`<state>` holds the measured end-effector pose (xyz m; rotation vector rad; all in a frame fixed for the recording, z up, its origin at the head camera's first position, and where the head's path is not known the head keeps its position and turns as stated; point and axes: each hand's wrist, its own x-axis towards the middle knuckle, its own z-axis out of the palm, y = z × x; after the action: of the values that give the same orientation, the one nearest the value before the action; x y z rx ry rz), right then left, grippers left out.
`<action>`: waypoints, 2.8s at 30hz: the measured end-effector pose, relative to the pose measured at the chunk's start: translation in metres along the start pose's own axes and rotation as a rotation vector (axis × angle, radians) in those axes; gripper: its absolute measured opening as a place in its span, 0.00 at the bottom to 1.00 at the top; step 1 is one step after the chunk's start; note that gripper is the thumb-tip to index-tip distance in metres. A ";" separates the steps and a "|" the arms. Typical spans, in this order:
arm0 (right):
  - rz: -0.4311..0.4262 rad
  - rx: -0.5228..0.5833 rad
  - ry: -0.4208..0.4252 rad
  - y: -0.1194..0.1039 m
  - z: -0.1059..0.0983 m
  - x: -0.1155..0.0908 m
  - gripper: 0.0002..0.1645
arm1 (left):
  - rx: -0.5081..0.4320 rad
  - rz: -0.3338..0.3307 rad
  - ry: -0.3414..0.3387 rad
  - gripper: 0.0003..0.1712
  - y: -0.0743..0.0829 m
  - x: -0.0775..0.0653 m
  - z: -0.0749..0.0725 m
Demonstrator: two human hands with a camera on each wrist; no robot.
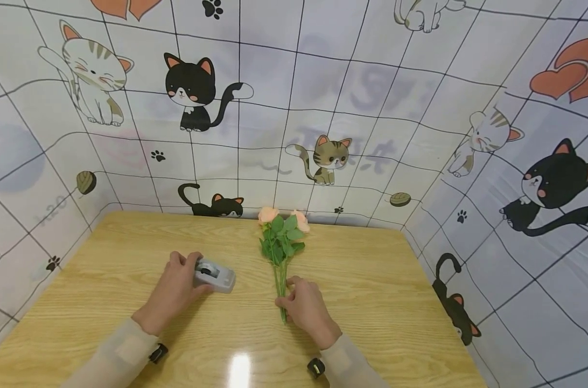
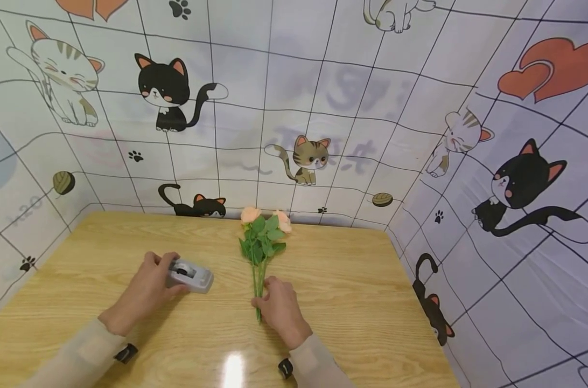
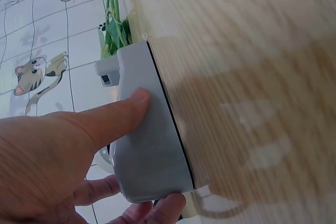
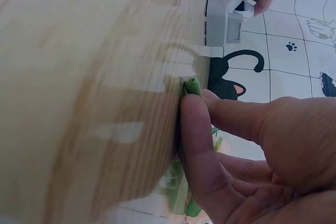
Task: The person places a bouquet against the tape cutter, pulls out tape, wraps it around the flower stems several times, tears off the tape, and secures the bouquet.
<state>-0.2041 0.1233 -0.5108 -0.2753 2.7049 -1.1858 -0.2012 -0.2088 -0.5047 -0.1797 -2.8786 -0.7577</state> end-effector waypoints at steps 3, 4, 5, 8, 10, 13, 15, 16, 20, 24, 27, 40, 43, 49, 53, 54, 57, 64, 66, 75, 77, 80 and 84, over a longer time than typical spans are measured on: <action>0.001 0.009 0.000 0.000 0.001 0.000 0.37 | 0.003 0.006 -0.005 0.49 0.003 -0.003 0.002; 0.008 0.011 -0.001 0.000 0.002 0.001 0.38 | 0.003 0.008 -0.008 0.49 0.004 -0.003 0.003; 0.009 0.010 0.002 0.001 0.002 0.001 0.38 | 0.005 0.010 -0.009 0.49 0.005 -0.004 0.004; -0.007 -0.025 0.031 0.002 0.002 0.003 0.38 | 0.003 0.018 -0.013 0.48 0.010 -0.004 0.005; -0.020 -0.057 0.055 0.003 0.001 0.004 0.38 | 0.001 0.022 -0.016 0.48 0.014 -0.005 0.006; -0.040 -0.095 0.087 0.002 0.000 0.004 0.38 | 0.000 0.024 -0.019 0.47 0.020 -0.005 0.008; -0.053 -0.114 0.109 0.001 0.000 0.003 0.37 | 0.003 0.022 -0.021 0.46 0.024 -0.006 0.009; -0.062 -0.129 0.126 0.000 0.000 0.003 0.35 | 0.005 0.022 -0.024 0.46 0.026 -0.006 0.010; -0.129 -0.202 0.201 -0.004 0.001 0.006 0.28 | 0.008 0.024 -0.029 0.45 0.035 -0.008 0.014; -0.223 -0.206 0.204 -0.015 0.002 0.012 0.19 | 0.006 0.029 -0.027 0.43 0.041 -0.008 0.018; -0.265 -0.191 0.156 -0.024 0.005 0.016 0.16 | 0.000 0.028 -0.022 0.42 0.047 -0.008 0.021; -0.294 -0.233 -0.014 -0.045 0.024 0.029 0.14 | 0.034 0.042 0.036 0.39 0.056 -0.011 0.028; -0.301 -0.250 -0.010 -0.047 0.026 0.030 0.11 | 0.033 0.058 0.049 0.39 0.056 -0.010 0.028; -0.317 -0.256 -0.016 -0.052 0.028 0.033 0.08 | 0.019 0.039 0.033 0.38 0.055 -0.012 0.027; -0.326 -0.245 -0.024 -0.052 0.028 0.035 0.08 | 0.015 0.028 0.018 0.38 0.056 -0.012 0.026; -0.323 -0.244 -0.028 -0.052 0.028 0.035 0.08 | 0.020 0.028 0.017 0.39 0.057 -0.011 0.026; -0.302 -0.235 -0.036 -0.052 0.027 0.036 0.09 | 0.031 0.016 0.007 0.39 0.059 -0.010 0.026; -0.274 -0.208 -0.043 -0.051 0.022 0.039 0.10 | 0.023 -0.008 -0.006 0.39 0.058 -0.008 0.027; -0.268 -0.193 -0.050 -0.050 0.021 0.040 0.10 | 0.021 -0.006 -0.004 0.40 0.057 -0.007 0.027; -0.307 -0.120 -0.073 -0.056 0.007 0.041 0.10 | 0.002 0.018 0.006 0.41 0.058 -0.007 0.025; -0.315 -0.089 -0.080 -0.060 0.001 0.041 0.09 | -0.002 0.024 0.007 0.41 0.059 -0.006 0.024; -0.315 -0.080 -0.098 -0.066 -0.006 0.041 0.09 | -0.006 0.021 0.002 0.41 0.059 -0.007 0.023; -0.290 -0.084 -0.138 -0.061 -0.011 0.044 0.10 | -0.016 0.011 0.000 0.41 0.057 -0.008 0.024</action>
<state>-0.2432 0.0800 -0.4626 -0.7546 2.6598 -1.0746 -0.1868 -0.1481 -0.4990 -0.1969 -2.8695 -0.7789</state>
